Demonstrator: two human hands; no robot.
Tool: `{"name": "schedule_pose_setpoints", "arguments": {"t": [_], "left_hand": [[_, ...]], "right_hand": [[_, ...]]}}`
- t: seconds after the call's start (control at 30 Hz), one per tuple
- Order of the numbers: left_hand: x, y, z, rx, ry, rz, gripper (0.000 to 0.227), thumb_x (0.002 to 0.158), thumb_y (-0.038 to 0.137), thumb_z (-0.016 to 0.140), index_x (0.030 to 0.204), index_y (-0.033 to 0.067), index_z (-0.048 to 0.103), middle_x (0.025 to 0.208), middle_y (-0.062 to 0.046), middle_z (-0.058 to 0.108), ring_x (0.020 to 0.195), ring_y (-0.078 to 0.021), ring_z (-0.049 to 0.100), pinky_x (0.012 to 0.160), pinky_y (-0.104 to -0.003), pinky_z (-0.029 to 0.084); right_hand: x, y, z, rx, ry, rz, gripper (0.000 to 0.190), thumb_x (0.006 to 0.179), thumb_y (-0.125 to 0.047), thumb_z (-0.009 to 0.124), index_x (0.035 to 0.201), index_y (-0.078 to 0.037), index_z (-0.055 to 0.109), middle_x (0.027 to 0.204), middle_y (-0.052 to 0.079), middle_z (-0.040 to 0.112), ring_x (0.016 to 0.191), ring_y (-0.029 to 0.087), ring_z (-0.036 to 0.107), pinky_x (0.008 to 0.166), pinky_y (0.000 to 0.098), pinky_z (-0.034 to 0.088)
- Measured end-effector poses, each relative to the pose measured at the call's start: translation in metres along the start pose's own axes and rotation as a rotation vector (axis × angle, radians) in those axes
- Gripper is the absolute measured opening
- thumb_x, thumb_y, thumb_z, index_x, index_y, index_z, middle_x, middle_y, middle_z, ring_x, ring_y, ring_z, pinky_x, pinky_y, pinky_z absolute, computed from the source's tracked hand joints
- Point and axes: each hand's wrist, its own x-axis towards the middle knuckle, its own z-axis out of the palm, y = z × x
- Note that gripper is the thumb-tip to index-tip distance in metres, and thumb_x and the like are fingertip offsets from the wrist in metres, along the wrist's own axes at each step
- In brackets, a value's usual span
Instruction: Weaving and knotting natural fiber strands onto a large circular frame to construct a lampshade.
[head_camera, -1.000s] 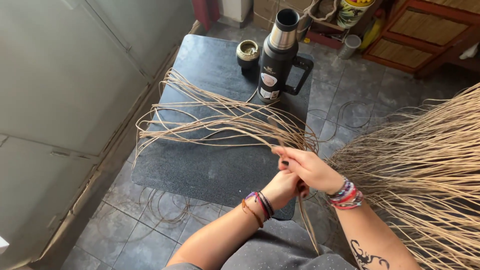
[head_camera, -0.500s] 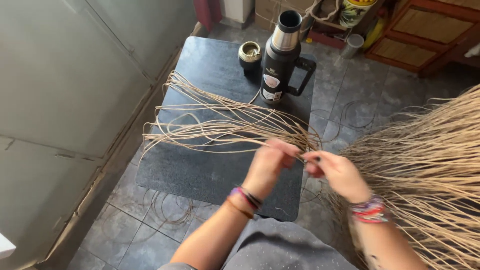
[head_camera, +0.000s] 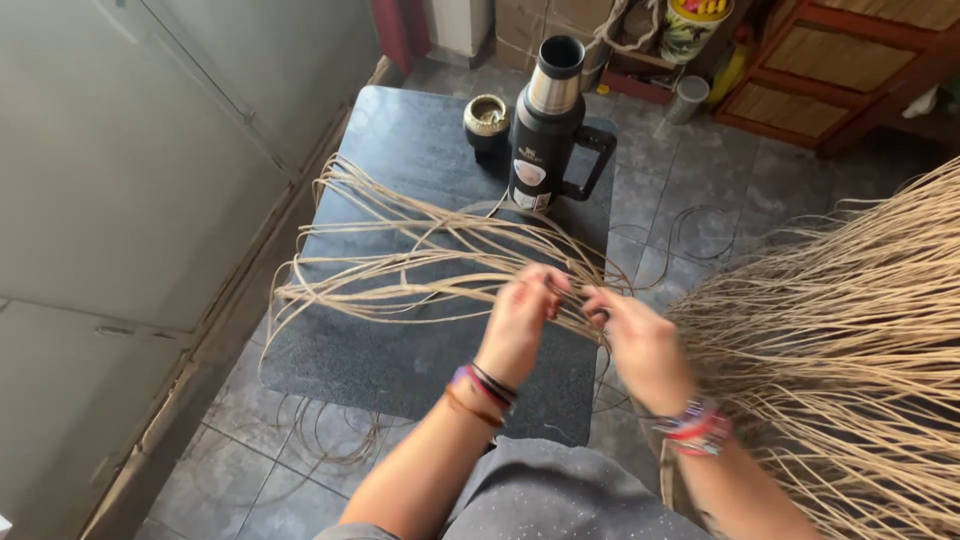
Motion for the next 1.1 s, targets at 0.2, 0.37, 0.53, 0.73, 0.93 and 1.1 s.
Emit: {"name": "schedule_pose_setpoints", "arguments": {"t": [0.2,0.37,0.53,0.73,0.93,1.1], "left_hand": [[0.027,0.020,-0.054,-0.383,0.288,-0.105,0.024,0.103,0.027,0.059,0.088,0.0108,0.070,0.081,0.002,0.063,0.069,-0.0087,0.055,0.067,-0.021,0.046],[0.012,0.033,-0.029,-0.072,0.247,0.010,0.041,0.111,0.031,0.042,0.081,0.0135,0.066,0.086,-0.004,0.061,0.078,-0.0138,0.056,0.077,-0.026,0.046],[-0.015,-0.006,0.023,0.147,-0.170,-0.007,0.036,0.101,0.019,0.041,0.109,0.0056,0.073,0.096,-0.014,0.063,0.095,-0.0268,0.068,0.087,-0.040,0.057],[0.021,0.027,-0.030,-0.462,0.229,0.047,0.030,0.107,0.029,0.049,0.095,0.0101,0.069,0.096,-0.004,0.068,0.087,-0.0143,0.065,0.076,-0.023,0.049],[-0.025,0.019,0.038,0.319,-0.305,0.249,0.045,0.109,0.046,0.037,0.099,0.0156,0.069,0.111,-0.004,0.066,0.106,-0.0165,0.059,0.095,-0.034,0.046],[-0.016,0.020,0.022,0.186,-0.372,0.167,0.043,0.103,0.049,0.045,0.097,0.0142,0.069,0.120,-0.006,0.067,0.104,-0.0169,0.063,0.088,-0.033,0.050]], "right_hand": [[-0.013,0.007,-0.019,0.145,-0.013,0.223,0.033,0.097,-0.009,0.054,0.113,-0.023,0.079,0.092,0.001,0.081,0.084,0.020,0.077,0.082,0.0349,0.058],[-0.013,0.023,-0.037,0.123,-0.076,0.266,0.039,0.097,-0.006,0.049,0.119,-0.018,0.078,0.078,0.011,0.080,0.069,0.020,0.073,0.072,0.0387,0.059],[-0.011,0.012,0.001,0.220,-0.111,0.241,0.045,0.092,0.000,0.050,0.120,-0.020,0.078,0.097,0.008,0.083,0.089,0.022,0.077,0.086,0.0401,0.059],[-0.045,0.045,-0.068,0.162,-0.067,0.312,0.037,0.102,-0.016,0.045,0.117,-0.013,0.079,0.080,0.007,0.065,0.071,0.020,0.059,0.075,0.0337,0.045],[-0.036,-0.005,-0.045,0.363,-0.052,0.326,0.039,0.103,-0.006,0.041,0.132,-0.006,0.067,0.100,0.010,0.080,0.086,0.018,0.077,0.084,0.0303,0.064],[-0.058,-0.002,-0.074,0.120,-0.035,0.265,0.042,0.092,-0.005,0.050,0.121,-0.020,0.076,0.054,-0.004,0.045,0.045,0.011,0.032,0.049,0.0278,0.031]]}}
